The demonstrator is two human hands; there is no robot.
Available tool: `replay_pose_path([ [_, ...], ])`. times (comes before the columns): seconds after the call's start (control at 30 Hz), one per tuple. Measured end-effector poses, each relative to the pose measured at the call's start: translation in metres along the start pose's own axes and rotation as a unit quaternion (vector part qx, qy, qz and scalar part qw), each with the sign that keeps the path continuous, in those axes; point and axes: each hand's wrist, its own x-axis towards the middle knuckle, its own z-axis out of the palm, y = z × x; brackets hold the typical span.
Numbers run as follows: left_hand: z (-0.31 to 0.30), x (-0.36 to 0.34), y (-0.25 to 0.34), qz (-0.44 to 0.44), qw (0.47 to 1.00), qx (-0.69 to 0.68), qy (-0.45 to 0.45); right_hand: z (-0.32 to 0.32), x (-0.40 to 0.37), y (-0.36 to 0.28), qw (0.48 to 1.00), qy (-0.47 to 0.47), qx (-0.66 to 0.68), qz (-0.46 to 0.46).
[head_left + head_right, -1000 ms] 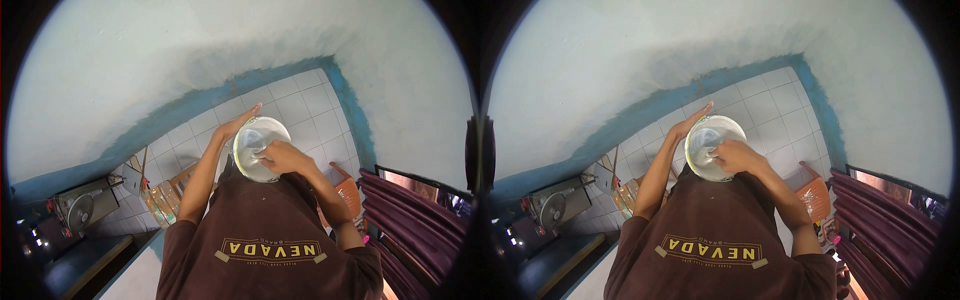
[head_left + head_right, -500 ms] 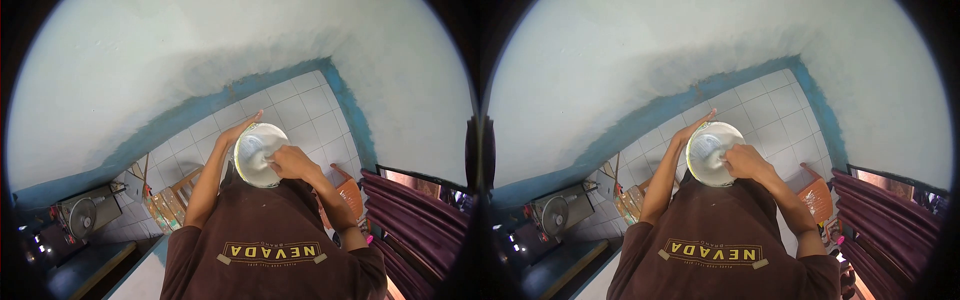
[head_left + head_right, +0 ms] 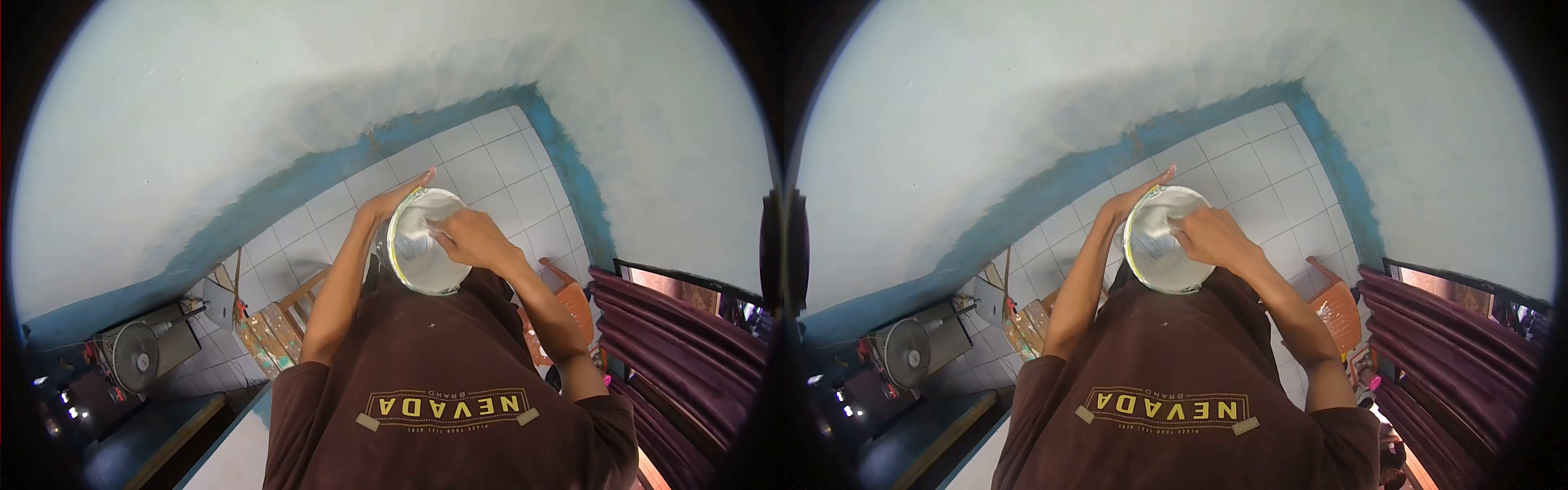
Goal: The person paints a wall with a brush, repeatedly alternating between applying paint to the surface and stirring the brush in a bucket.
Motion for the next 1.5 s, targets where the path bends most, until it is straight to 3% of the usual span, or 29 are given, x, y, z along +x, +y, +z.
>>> replay_pose_path([
  [0.13, 0.008, 0.000, 0.004, 0.004, 1.000, 0.007, 0.012, 0.016, 0.001, 0.000, 0.997, -0.052, -0.046, 0.021],
  [0.2, 0.005, -0.005, 0.003, 0.019, 1.000, 0.014, 0.012, 0.003, -0.002, 0.005, 0.984, -0.164, -0.052, 0.037],
  [0.23, 0.006, -0.006, 0.005, 0.019, 1.000, 0.016, 0.010, -0.005, -0.003, 0.007, 0.985, -0.162, -0.052, 0.038],
  [0.3, 0.005, -0.006, 0.010, -0.023, 0.999, 0.039, 0.010, -0.022, -0.001, 0.009, 0.980, -0.196, -0.016, 0.009],
  [0.33, 0.004, -0.003, 0.012, -0.021, 0.999, 0.040, 0.010, -0.022, 0.000, 0.008, 0.981, -0.195, -0.017, 0.008],
  [0.4, 0.004, 0.000, 0.012, -0.033, 0.999, 0.027, -0.017, -0.013, 0.000, -0.001, 0.999, -0.033, 0.007, -0.030],
  [0.43, 0.007, -0.002, 0.014, -0.033, 0.999, 0.028, -0.022, -0.001, 0.000, -0.002, 0.999, -0.033, 0.008, -0.025],
  [0.53, 0.007, 0.000, 0.016, -0.027, 0.997, 0.068, -0.008, 0.028, 0.003, -0.007, 0.993, -0.078, -0.070, 0.047],
  [0.6, 0.001, 0.007, 0.004, 0.025, 0.999, 0.047, -0.007, 0.024, -0.004, 0.003, 0.993, -0.094, -0.058, 0.050],
  [0.77, -0.003, 0.019, -0.002, -0.018, 0.999, 0.038, -0.014, -0.011, 0.002, 0.017, 0.981, -0.186, -0.011, 0.057],
  [0.83, 0.000, 0.015, 0.010, -0.034, 0.999, 0.030, -0.016, -0.001, 0.006, 0.014, 0.998, -0.008, 0.030, 0.053],
  [0.87, 0.002, 0.013, 0.016, -0.037, 0.999, 0.040, -0.001, 0.007, 0.009, 0.012, 0.998, -0.006, 0.029, 0.050],
  [0.97, 0.000, 0.015, 0.010, -0.052, 0.998, 0.020, 0.005, 0.020, 0.008, 0.002, 0.998, -0.038, 0.049, 0.029],
  [1.07, -0.002, 0.009, 0.007, 0.012, 0.999, -0.021, 0.021, 0.003, 0.004, 0.010, 0.985, -0.128, 0.100, -0.049],
  [1.17, -0.004, 0.008, 0.023, -0.030, 0.999, -0.040, -0.013, -0.012, 0.007, 0.005, 0.991, -0.104, 0.083, -0.015],
  [1.2, -0.006, 0.009, 0.026, -0.043, 0.996, -0.053, -0.056, -0.007, 0.009, 0.001, 0.998, -0.033, 0.054, -0.019],
  [1.23, -0.007, 0.011, 0.027, -0.056, 0.991, -0.065, -0.099, 0.003, 0.012, -0.003, 0.998, -0.032, 0.054, -0.020],
  [1.37, -0.004, 0.007, 0.014, 0.013, 0.998, -0.068, -0.003, 0.019, 0.013, 0.000, 0.998, -0.054, -0.004, 0.006],
  [1.43, -0.005, 0.004, 0.019, 0.001, 0.998, -0.068, -0.012, -0.005, 0.015, 0.011, 0.986, -0.163, -0.010, -0.033],
  [1.5, -0.010, 0.008, 0.019, -0.008, 0.997, -0.068, -0.020, -0.014, 0.018, 0.013, 0.985, -0.173, 0.004, -0.027],
])
